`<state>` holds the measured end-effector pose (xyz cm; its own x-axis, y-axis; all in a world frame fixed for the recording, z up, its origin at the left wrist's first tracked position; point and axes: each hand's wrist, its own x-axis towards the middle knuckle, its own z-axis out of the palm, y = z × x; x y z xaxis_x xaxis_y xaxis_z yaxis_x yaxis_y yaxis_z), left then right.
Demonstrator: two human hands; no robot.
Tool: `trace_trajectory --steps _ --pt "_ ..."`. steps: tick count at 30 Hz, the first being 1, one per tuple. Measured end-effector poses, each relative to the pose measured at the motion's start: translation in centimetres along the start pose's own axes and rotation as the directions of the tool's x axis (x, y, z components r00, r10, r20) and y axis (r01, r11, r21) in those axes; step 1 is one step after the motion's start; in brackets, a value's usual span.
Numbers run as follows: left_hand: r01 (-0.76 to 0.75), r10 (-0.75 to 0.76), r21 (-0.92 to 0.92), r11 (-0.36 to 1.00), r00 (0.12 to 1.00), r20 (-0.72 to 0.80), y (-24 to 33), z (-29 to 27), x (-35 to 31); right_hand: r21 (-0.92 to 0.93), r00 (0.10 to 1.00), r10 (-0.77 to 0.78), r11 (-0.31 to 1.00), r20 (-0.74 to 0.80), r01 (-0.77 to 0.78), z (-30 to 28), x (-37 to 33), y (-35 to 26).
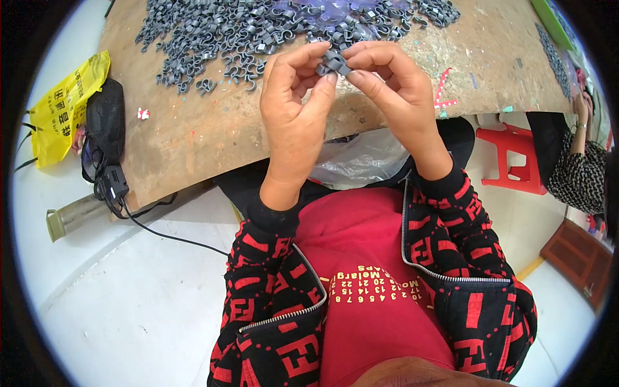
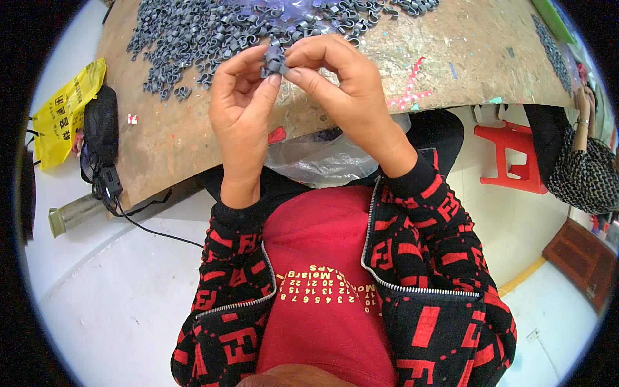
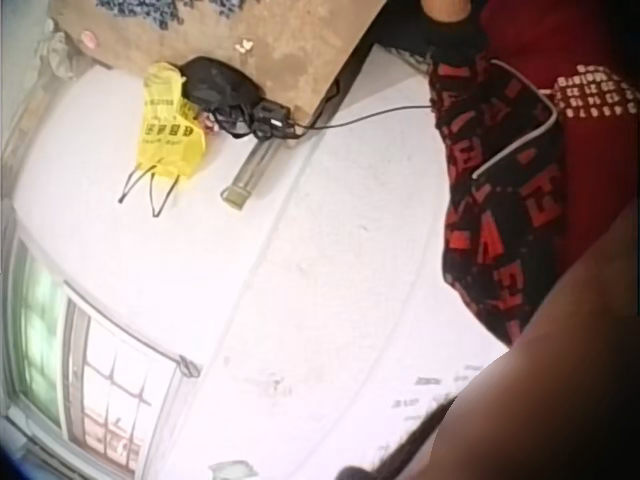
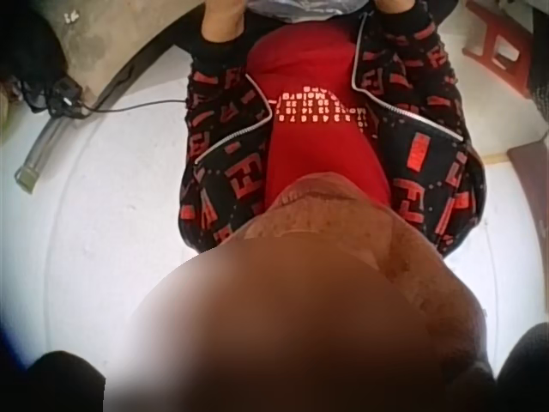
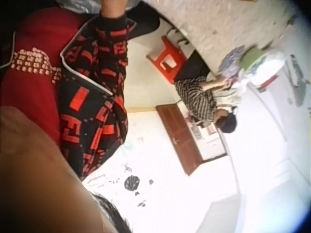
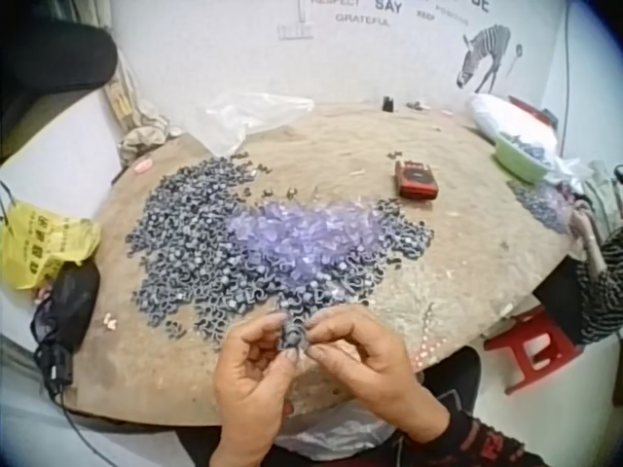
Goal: The recorder is sorting small gray plastic pieces and putting them into small plastic bags.
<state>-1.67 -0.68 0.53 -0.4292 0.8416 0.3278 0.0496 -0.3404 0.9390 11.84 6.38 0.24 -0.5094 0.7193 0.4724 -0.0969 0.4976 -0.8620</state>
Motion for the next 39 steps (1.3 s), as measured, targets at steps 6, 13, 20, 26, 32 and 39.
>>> trace_trajectory --steps 6,13,20,26,32,39 --pt "-0.047 0.047 0.024 0.999 0.999 0.018 -0.1 0.0 0.0 0.391 0.949 0.298 0.866 0.1 -0.313 0.0 -0.1 -0.6" --pt "0.163 -0.166 -0.142 0.976 0.986 -0.011 0.6 0.5 0.0 -0.062 1.0 -0.007 0.998 -0.016 0.006 0.4 -0.2 -0.1" --pt "0.179 -0.187 -0.194 0.965 0.982 -0.026 0.4 0.0 -0.3 0.256 0.973 0.223 0.938 0.062 -0.232 0.3 -0.4 -0.3" --pt "0.149 -0.148 -0.053 0.987 0.989 0.025 0.9 0.0 -0.3 0.272 0.953 0.269 0.915 0.143 -0.299 0.0 -0.2 -0.3" --pt "0.143 -0.143 -0.029 0.989 0.989 0.026 1.0 0.1 -0.2 0.192 0.974 0.216 0.955 0.07 -0.225 -0.1 -0.2 -0.8" --pt "-0.014 0.008 0.24 0.971 1.0 0.025 0.6 -0.3 -0.3 0.014 0.985 0.128 0.991 0.119 -0.131 -0.8 0.4 -0.5"
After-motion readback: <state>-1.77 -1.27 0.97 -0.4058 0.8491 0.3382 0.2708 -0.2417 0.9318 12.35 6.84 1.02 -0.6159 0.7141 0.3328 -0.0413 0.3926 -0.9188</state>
